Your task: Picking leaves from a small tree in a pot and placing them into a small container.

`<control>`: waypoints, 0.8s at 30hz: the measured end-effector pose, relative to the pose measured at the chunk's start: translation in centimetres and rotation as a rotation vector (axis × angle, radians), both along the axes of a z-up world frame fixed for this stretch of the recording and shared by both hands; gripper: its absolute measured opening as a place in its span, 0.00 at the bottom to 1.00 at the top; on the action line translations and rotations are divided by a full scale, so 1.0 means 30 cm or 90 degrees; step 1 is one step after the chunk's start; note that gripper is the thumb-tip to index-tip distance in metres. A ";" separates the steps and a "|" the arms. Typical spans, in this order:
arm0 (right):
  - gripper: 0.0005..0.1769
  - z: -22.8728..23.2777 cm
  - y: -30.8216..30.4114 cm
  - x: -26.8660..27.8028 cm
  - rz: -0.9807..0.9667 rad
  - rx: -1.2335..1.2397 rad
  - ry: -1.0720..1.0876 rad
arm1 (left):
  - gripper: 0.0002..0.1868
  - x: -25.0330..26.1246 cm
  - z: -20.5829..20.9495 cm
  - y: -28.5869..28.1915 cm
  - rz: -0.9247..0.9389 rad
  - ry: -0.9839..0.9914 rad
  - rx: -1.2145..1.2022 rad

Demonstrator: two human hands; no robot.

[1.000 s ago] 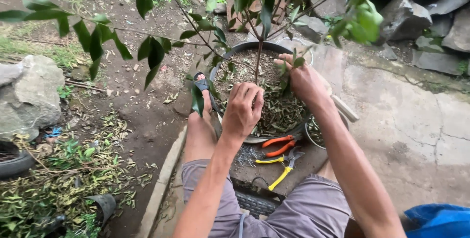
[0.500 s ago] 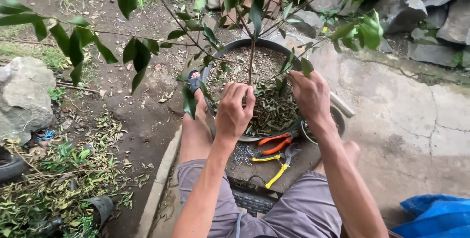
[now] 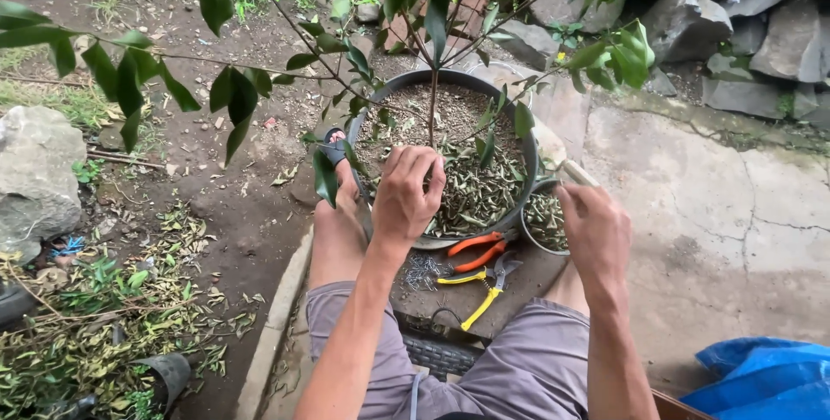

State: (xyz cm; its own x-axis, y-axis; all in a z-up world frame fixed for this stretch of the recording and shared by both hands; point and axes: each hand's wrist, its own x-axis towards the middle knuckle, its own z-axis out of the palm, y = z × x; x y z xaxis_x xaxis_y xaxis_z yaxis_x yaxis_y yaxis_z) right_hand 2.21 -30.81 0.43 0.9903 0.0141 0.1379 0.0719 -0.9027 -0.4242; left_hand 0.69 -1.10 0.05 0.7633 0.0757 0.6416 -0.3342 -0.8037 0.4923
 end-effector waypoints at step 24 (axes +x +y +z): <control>0.31 0.244 0.342 0.021 0.332 -0.080 0.112 | 0.35 -0.225 0.234 0.103 -0.042 0.320 0.140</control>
